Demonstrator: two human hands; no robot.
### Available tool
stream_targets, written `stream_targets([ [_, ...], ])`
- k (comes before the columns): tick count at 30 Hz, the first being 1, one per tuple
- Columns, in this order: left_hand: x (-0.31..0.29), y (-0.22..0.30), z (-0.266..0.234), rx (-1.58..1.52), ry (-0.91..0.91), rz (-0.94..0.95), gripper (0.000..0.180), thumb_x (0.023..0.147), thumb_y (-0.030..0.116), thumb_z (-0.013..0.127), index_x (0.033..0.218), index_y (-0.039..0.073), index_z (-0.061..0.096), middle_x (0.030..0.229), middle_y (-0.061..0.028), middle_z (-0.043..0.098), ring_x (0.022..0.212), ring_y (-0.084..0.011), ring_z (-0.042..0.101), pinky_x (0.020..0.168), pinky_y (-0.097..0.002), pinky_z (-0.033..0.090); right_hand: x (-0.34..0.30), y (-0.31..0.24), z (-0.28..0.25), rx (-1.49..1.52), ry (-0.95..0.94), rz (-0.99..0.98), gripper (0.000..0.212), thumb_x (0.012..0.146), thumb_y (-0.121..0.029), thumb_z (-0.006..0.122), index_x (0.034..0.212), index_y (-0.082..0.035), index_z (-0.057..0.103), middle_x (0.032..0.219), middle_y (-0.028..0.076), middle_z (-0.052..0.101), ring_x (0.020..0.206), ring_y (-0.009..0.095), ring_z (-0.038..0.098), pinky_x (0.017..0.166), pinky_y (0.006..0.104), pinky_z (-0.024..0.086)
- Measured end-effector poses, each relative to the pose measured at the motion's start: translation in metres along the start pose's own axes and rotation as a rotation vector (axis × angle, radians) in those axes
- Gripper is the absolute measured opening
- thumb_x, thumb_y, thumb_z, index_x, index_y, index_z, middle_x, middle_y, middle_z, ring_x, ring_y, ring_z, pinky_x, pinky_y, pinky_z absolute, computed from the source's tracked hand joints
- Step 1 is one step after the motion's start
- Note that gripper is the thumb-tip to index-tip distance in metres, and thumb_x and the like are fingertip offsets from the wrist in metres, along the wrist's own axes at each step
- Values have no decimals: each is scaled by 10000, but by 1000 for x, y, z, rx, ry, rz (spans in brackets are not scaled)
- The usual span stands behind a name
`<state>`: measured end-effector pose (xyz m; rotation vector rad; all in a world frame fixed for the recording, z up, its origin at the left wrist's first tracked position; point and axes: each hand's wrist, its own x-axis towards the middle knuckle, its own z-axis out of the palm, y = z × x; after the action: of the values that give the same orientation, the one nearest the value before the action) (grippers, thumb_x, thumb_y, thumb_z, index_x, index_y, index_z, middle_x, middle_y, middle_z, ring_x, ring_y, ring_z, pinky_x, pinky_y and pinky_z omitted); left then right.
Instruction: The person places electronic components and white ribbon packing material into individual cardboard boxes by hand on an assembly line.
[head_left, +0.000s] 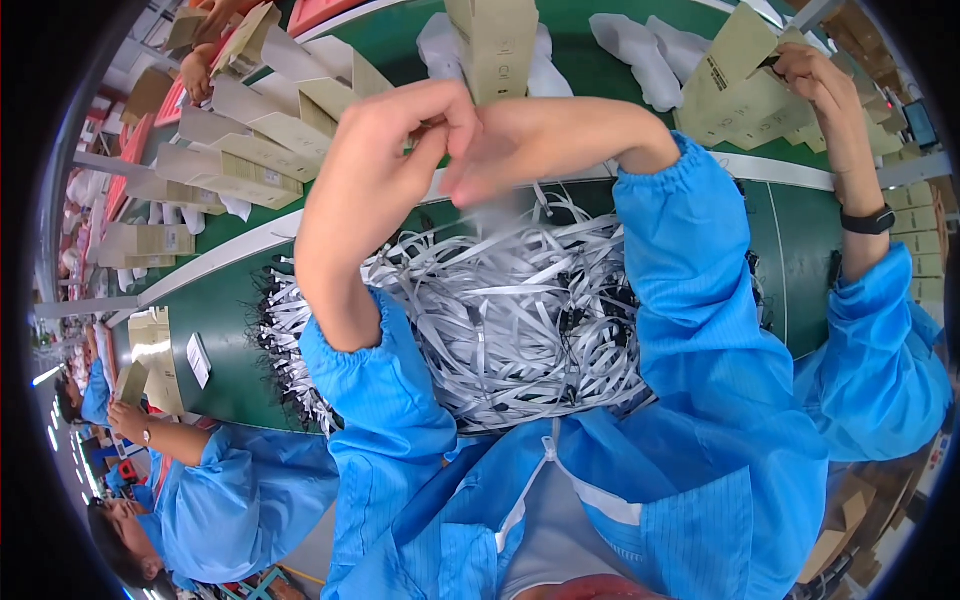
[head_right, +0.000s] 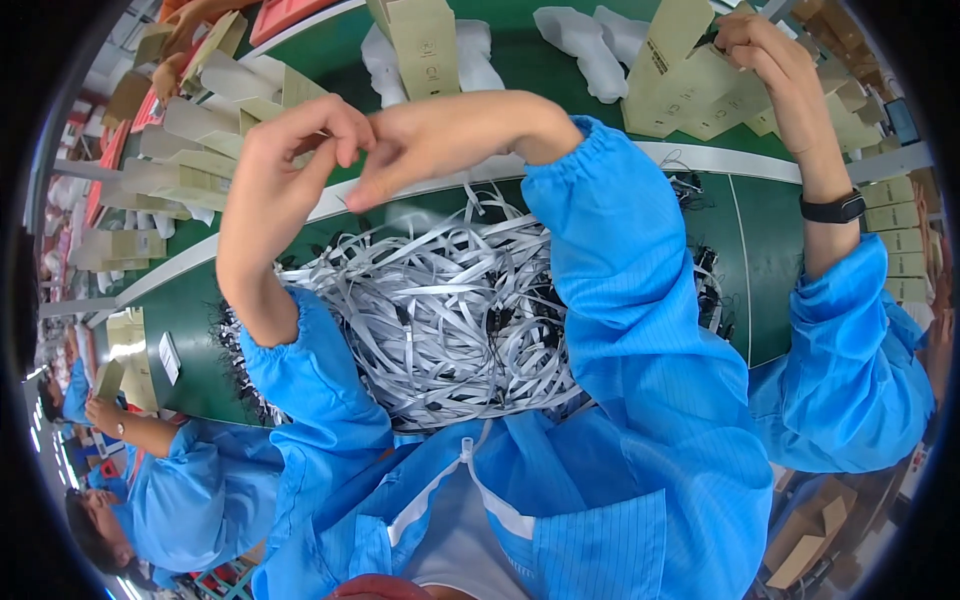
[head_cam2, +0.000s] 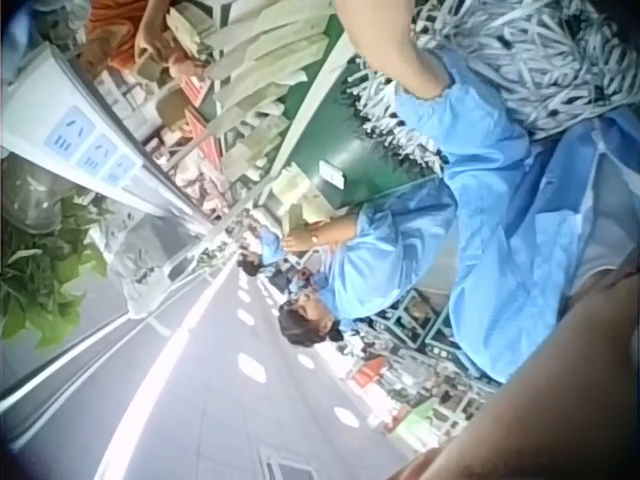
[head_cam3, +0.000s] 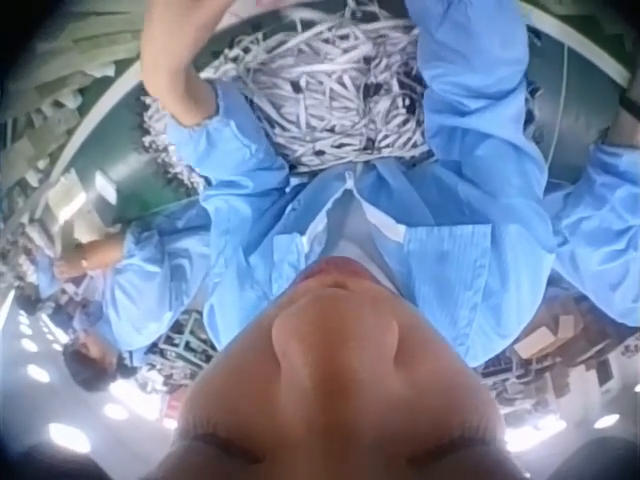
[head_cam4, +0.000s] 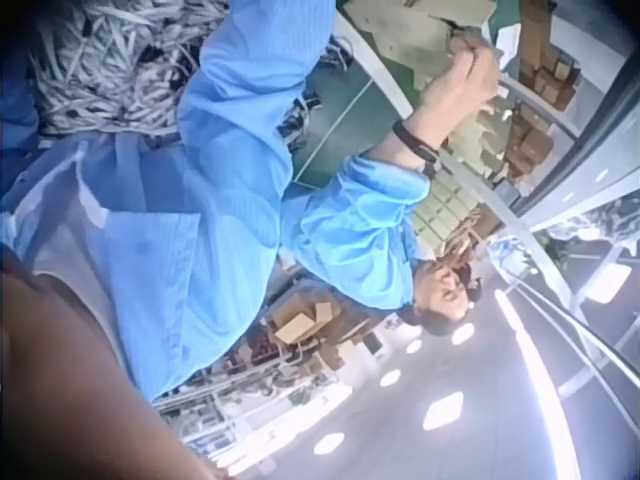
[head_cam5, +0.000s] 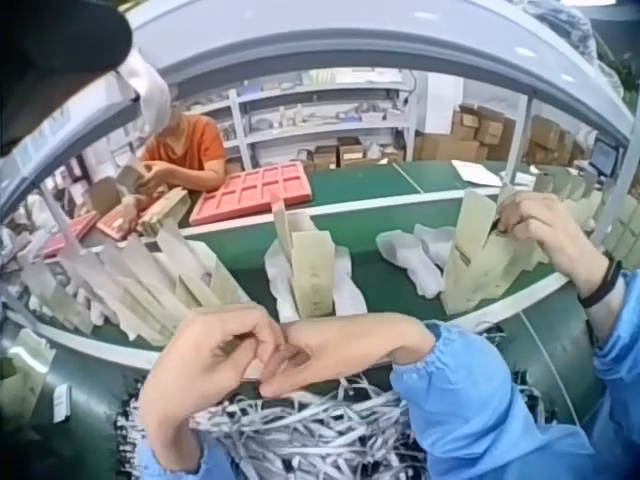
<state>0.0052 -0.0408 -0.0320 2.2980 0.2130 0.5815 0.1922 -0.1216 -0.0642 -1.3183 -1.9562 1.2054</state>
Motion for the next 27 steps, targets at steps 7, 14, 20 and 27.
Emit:
stream_targets([
  [7, -4, -14, 1, 36, 24, -87, 127, 860, -26, 566, 985, -6, 572, 737, -119, 590, 687, -224, 579, 630, -330, 449, 22, 28, 21, -457, -105, 237, 432, 801, -357, 740, 1016, 11, 671, 923, 170, 685, 886, 317, 650, 778, 362, 518],
  [14, -12, -27, 5, 126, -120, -339, 211, 931, 195, 616, 1036, 12, 601, 818, -125, 638, 735, -233, 596, 674, -345, 468, 22, 54, 34, -710, 267, 163, 330, 805, -254, 700, 992, 14, 656, 960, 187, 666, 889, 343, 648, 736, 403, 508],
  [20, -8, -30, -8, 234, -370, -745, 579, 958, 451, 596, 1334, 19, 508, 1051, -143, 661, 964, -199, 623, 844, -329, 486, 37, 75, 18, -508, 30, 36, 228, 883, -235, 665, 924, -19, 604, 833, 110, 629, 758, 245, 606, 664, 377, 484],
  [27, -3, -32, 1, -174, -317, -124, 675, 999, 403, 531, 1470, -22, 302, 1306, -249, 560, 1218, -304, 558, 956, -366, 461, -5, -57, -62, -216, 186, -411, 267, 1001, -309, 554, 991, -44, 521, 909, 13, 549, 834, 118, 523, 754, 282, 437],
])
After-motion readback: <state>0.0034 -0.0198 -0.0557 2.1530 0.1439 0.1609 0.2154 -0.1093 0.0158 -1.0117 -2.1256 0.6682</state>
